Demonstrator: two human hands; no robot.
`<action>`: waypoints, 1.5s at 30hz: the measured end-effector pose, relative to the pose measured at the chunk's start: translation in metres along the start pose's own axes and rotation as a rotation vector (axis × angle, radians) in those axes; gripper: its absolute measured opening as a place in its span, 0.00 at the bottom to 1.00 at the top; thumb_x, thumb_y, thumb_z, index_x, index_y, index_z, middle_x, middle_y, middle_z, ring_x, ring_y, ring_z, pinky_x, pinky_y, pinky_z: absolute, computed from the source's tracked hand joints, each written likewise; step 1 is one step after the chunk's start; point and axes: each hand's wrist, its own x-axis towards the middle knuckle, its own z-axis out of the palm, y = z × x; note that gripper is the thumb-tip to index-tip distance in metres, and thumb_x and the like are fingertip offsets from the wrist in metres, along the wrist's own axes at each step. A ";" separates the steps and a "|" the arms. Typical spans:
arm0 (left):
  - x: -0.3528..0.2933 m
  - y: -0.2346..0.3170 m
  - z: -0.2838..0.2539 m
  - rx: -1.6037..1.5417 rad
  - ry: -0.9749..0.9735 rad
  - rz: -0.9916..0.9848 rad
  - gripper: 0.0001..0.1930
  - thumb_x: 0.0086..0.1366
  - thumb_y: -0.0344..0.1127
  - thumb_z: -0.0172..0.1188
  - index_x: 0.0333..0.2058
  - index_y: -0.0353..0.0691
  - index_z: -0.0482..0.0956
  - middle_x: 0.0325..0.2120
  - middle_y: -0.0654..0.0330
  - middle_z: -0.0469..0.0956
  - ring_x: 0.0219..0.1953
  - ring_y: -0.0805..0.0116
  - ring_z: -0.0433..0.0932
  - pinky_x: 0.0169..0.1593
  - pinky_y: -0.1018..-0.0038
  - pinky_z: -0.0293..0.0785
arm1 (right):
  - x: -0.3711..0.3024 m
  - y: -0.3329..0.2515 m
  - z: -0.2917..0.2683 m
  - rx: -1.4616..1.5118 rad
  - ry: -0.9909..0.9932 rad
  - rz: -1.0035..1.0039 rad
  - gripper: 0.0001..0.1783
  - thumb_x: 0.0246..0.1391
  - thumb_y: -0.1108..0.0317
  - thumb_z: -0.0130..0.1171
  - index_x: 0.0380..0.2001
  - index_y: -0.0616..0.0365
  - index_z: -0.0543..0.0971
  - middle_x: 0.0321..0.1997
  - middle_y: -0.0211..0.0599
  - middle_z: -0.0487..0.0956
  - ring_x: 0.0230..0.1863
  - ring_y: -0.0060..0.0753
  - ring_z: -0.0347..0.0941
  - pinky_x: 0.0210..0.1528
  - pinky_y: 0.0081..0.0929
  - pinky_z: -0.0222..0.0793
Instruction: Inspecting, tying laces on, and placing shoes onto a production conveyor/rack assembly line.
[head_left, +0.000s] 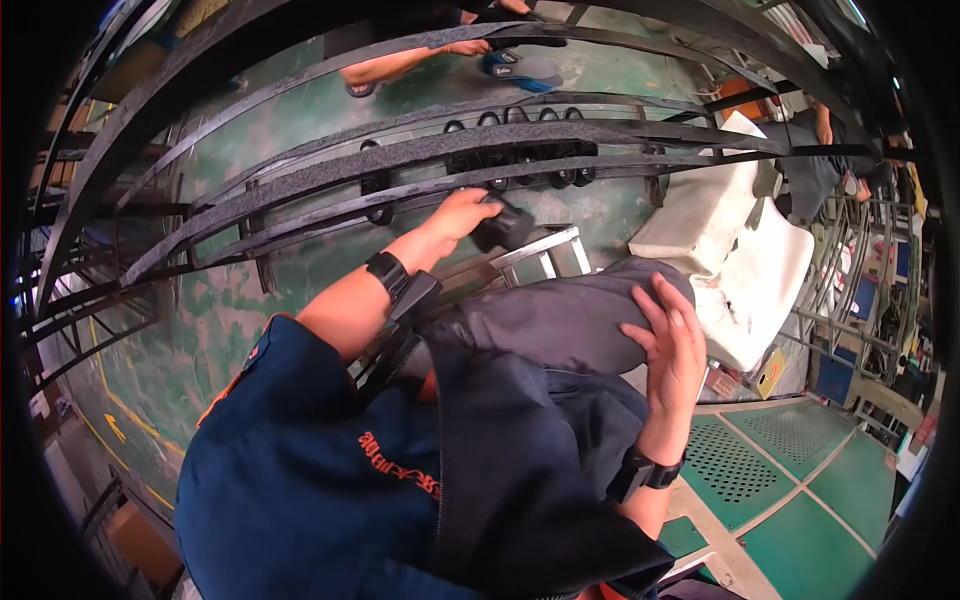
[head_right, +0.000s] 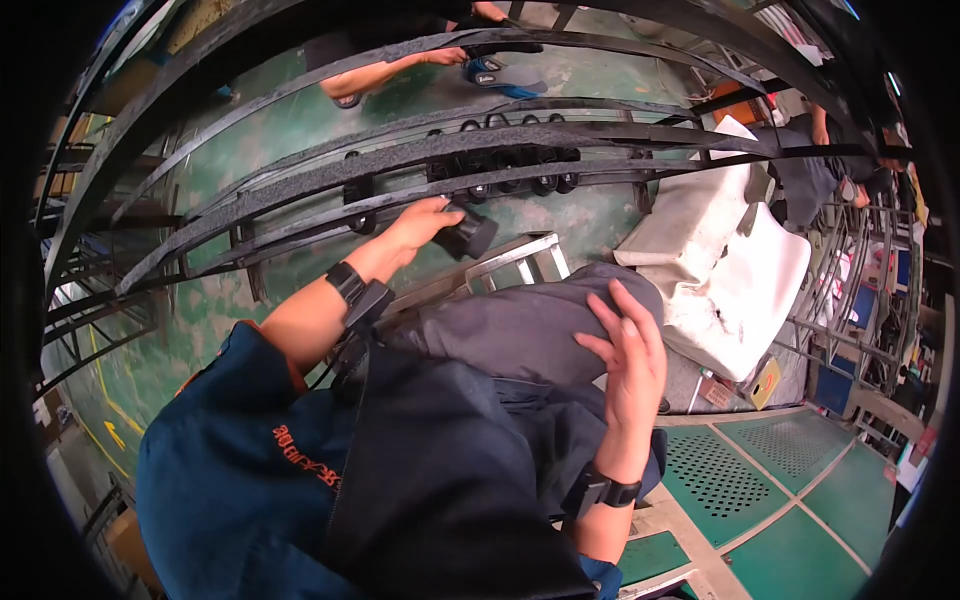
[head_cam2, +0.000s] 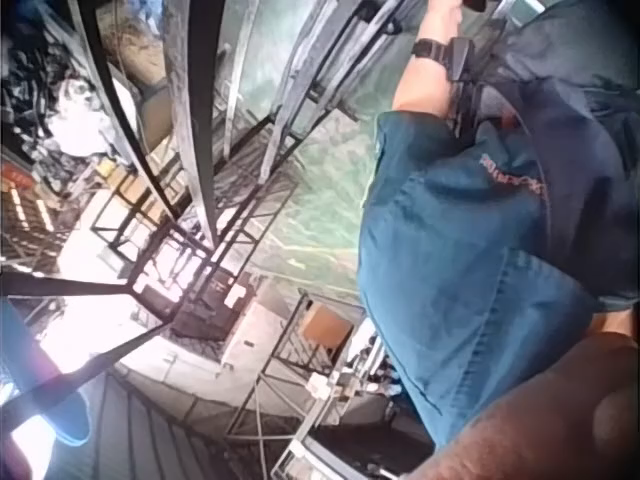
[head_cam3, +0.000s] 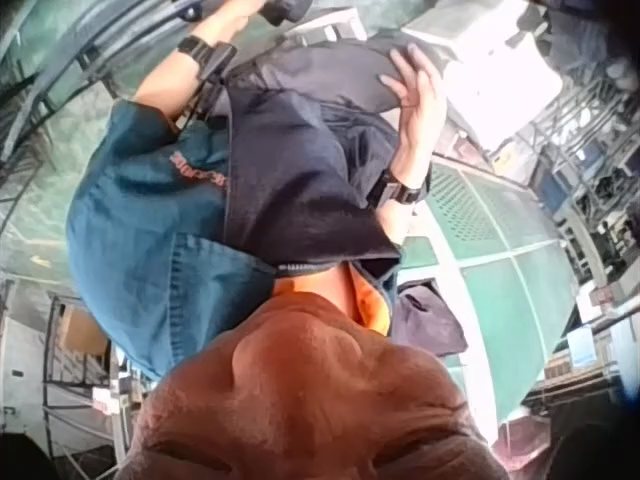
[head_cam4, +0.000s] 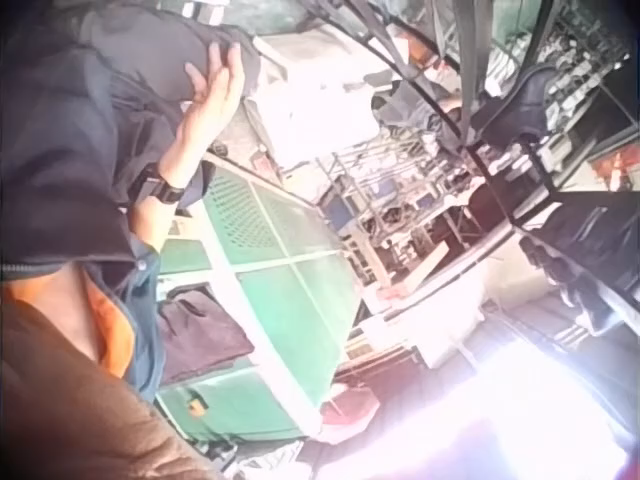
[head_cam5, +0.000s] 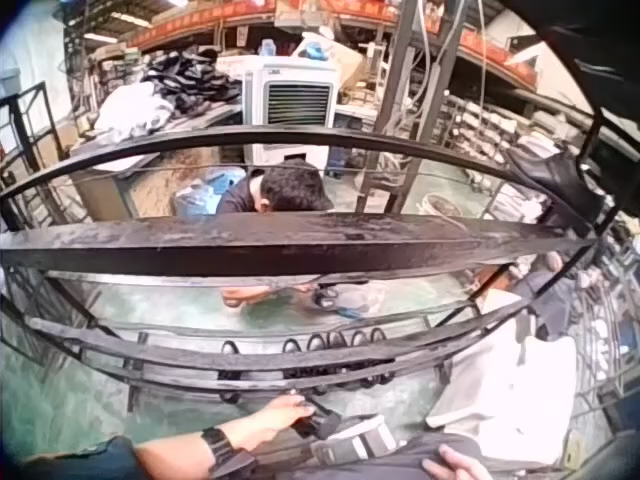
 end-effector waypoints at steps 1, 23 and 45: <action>0.021 -0.038 -0.021 0.093 -0.019 -0.083 0.11 0.68 0.38 0.62 0.42 0.37 0.82 0.38 0.62 0.82 0.42 0.71 0.74 0.51 0.71 0.67 | -0.004 -0.001 -0.005 -0.006 -0.007 0.009 0.24 0.71 0.64 0.49 0.63 0.69 0.69 0.70 0.54 0.67 0.67 0.51 0.70 0.53 0.39 0.81; 0.041 -0.190 -0.199 0.934 -0.006 -0.105 0.19 0.60 0.36 0.53 0.47 0.34 0.82 0.52 0.45 0.80 0.52 0.40 0.78 0.56 0.55 0.74 | -0.134 -0.013 -0.101 -0.322 0.179 0.263 0.21 0.69 0.66 0.53 0.59 0.66 0.74 0.52 0.47 0.82 0.50 0.39 0.81 0.51 0.32 0.77; -0.088 0.157 0.276 0.735 -0.475 0.813 0.16 0.71 0.37 0.56 0.48 0.30 0.81 0.37 0.53 0.81 0.36 0.63 0.77 0.41 0.69 0.74 | -0.817 0.094 -0.126 -1.017 2.751 0.827 0.32 0.61 0.49 0.53 0.63 0.58 0.73 0.63 0.53 0.76 0.64 0.54 0.71 0.66 0.44 0.66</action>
